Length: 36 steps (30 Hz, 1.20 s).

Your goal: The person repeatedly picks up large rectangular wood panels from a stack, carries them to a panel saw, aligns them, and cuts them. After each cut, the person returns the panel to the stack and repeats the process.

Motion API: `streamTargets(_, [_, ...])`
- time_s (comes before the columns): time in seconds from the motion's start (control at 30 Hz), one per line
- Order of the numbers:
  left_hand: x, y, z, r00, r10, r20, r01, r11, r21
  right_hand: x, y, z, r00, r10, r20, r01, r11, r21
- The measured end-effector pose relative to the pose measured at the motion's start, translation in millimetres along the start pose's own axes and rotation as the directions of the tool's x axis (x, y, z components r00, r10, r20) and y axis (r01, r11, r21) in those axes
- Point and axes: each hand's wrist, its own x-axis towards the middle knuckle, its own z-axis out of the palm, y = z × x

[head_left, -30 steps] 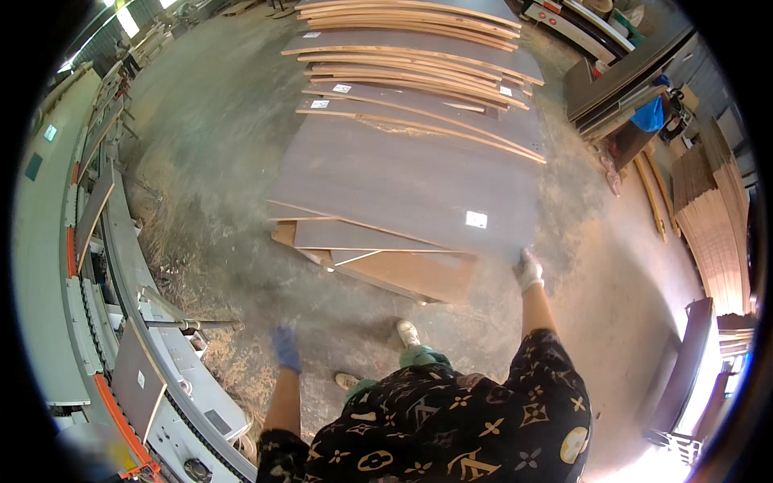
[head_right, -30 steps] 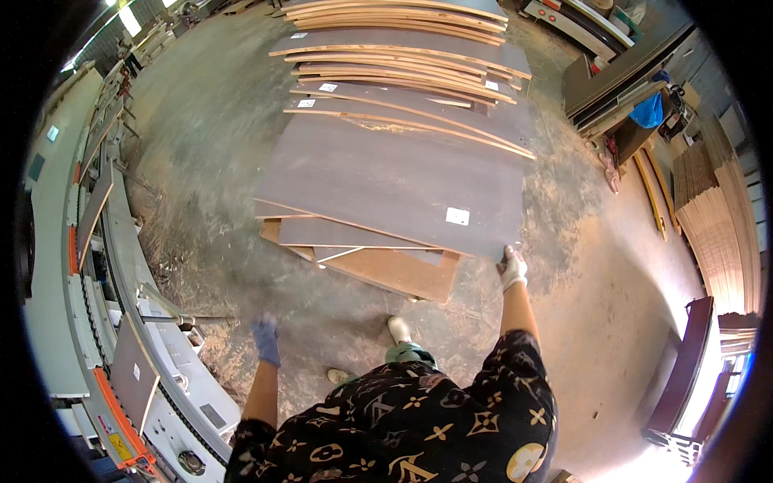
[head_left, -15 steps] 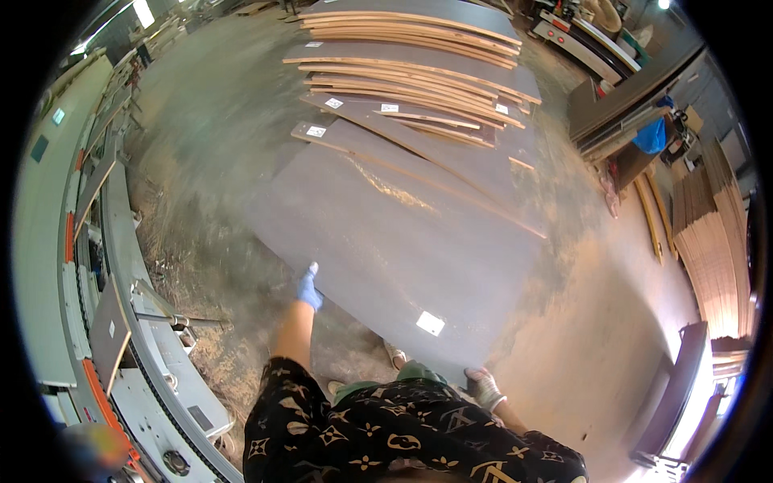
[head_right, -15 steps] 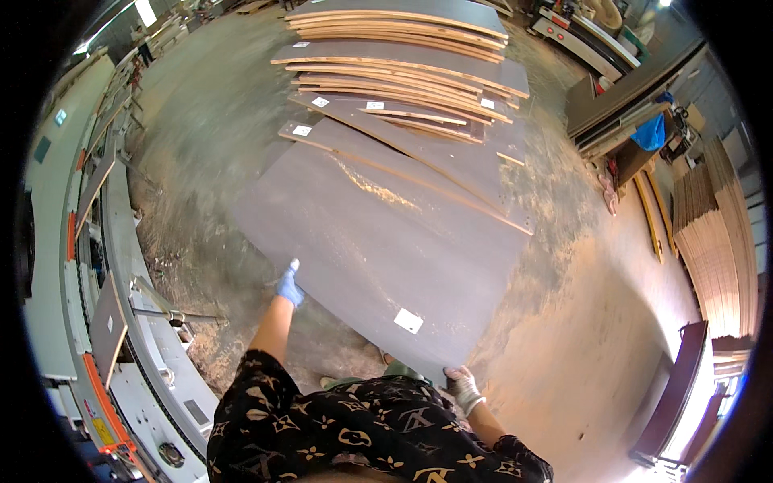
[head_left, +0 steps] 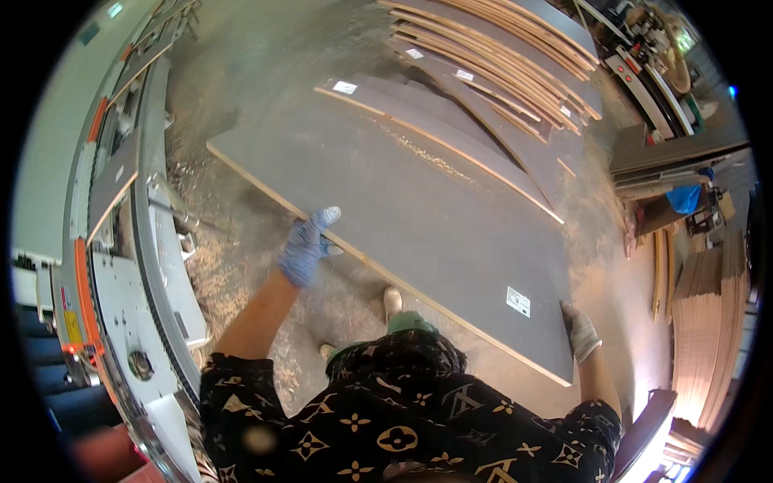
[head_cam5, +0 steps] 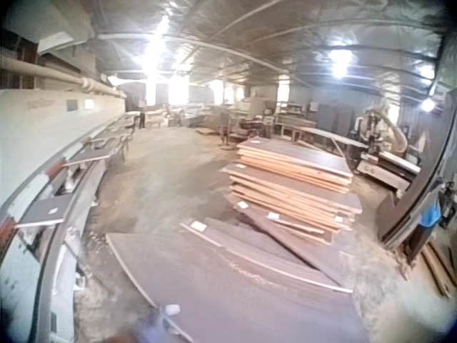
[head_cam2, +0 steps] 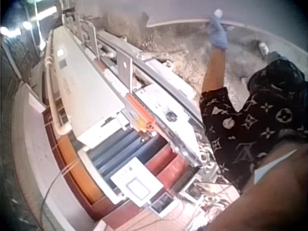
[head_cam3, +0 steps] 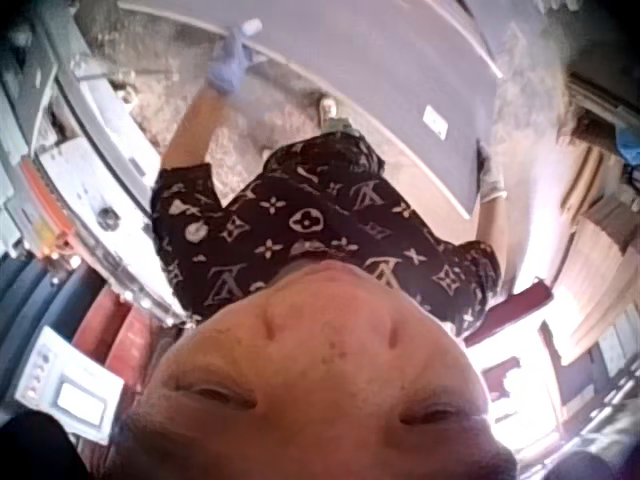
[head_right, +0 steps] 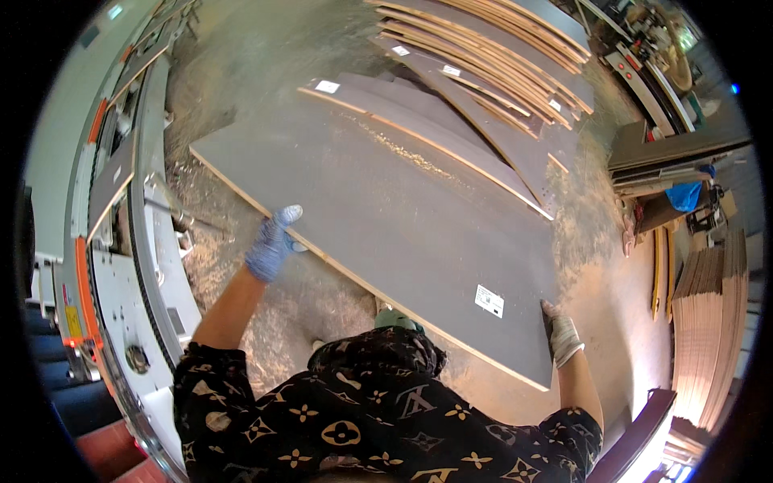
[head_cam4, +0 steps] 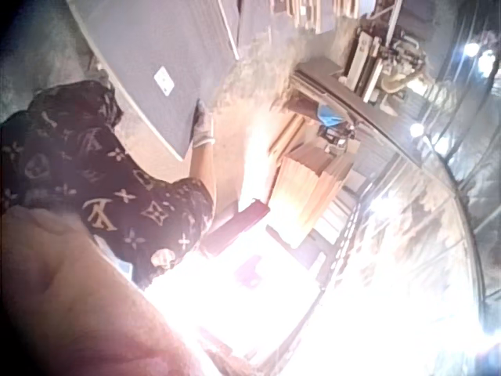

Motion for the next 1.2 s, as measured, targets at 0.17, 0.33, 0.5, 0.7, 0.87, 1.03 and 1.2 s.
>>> streamTargets(0.17, [-86.2, -47.8, -89.6, 0.977, 0.2, -0.07, -0.185, 0.967, 0.176, -50.0, 65.4, 32.4, 0.998, -0.065, -0.02, 0.066, 0.997, 0.034])
streamTargets(0.33, [-235.8, -51.5, -149.8, 0.94, 0.234, -0.248, -0.277, 0.949, -0.151, -72.5, 148.0, 82.2, 0.955, -0.255, 0.15, 0.253, 0.967, 0.032])
streamTargets(0.5, [-373.4, -126.2, -228.0, 0.836, 0.285, -0.468, -0.408, 0.894, -0.186, -82.8, 181.1, 156.4, 0.823, -0.379, 0.422, 0.447, 0.892, -0.07])
streamTargets(0.7, [-484.5, -173.7, -226.6, 0.719, 0.134, -0.682, -0.474, 0.813, -0.339, -29.8, 198.0, 231.4, 0.751, -0.28, 0.598, 0.437, 0.89, -0.132])
streamTargets(0.87, [-560.4, -257.0, -271.2, 0.648, 0.103, -0.754, -0.529, 0.773, -0.349, -38.6, 255.5, 309.7, 0.711, -0.224, 0.667, 0.49, 0.837, -0.241])
streamTargets(1.03, [-576.5, -276.6, -288.7, 0.481, 0.011, -0.877, -0.657, 0.667, -0.352, -76.7, 303.0, 349.3, 0.722, -0.203, 0.661, 0.423, 0.886, -0.189])
streamTargets(1.2, [-570.0, -297.6, -346.5, 0.229, -0.167, -0.959, -0.784, 0.553, -0.284, -126.3, 348.0, 377.0, 0.713, -0.035, 0.7, 0.333, 0.895, -0.295])
